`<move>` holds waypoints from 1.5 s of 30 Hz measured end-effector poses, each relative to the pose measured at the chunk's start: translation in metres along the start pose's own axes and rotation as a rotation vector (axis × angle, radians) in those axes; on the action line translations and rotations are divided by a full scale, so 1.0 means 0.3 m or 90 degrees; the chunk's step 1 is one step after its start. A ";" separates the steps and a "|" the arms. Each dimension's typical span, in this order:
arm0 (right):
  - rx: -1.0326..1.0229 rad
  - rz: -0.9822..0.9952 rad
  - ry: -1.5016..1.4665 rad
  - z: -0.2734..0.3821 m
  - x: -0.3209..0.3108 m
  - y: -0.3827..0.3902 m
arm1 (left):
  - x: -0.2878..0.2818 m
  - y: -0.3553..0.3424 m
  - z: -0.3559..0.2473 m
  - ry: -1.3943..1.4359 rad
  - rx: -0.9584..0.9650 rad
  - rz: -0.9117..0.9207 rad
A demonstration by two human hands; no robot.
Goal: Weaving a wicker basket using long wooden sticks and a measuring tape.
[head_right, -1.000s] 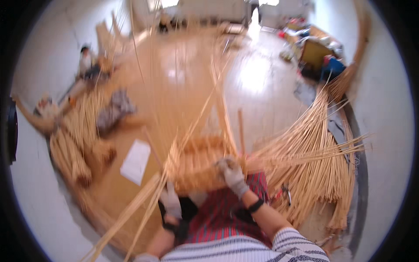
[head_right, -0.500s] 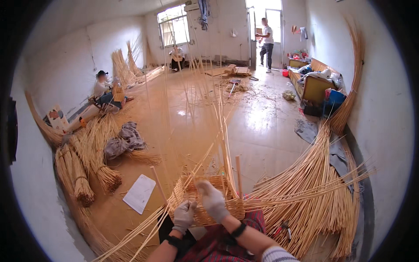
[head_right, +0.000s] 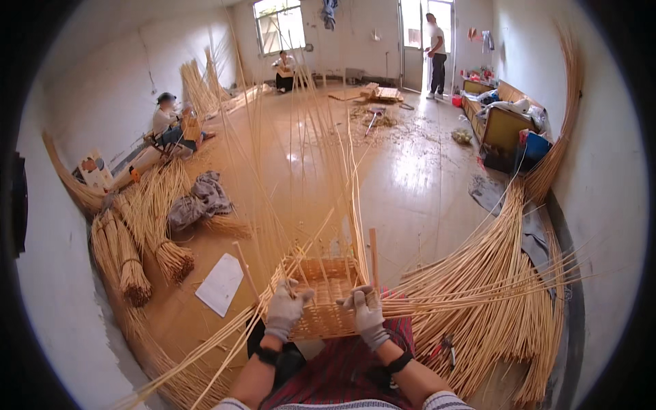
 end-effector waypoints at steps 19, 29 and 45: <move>0.035 -0.043 0.004 -0.030 -0.115 -0.011 | 0.235 0.093 -0.154 0.034 0.143 0.177; 0.028 -0.052 0.022 -0.022 -0.121 -0.017 | 0.240 0.082 -0.159 0.082 0.108 0.185; -0.045 -0.011 0.091 -0.048 -0.156 -0.018 | 0.264 0.092 -0.160 0.094 0.154 0.141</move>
Point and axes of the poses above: each hand's wrist, its own y-axis away from the middle knuckle, its own x-axis out of the palm, z = x × y, the point moved 7 cm from there along -y, towards the middle knuckle, and after that the axes turned 14 degrees about -y, right-handed, at the moved point
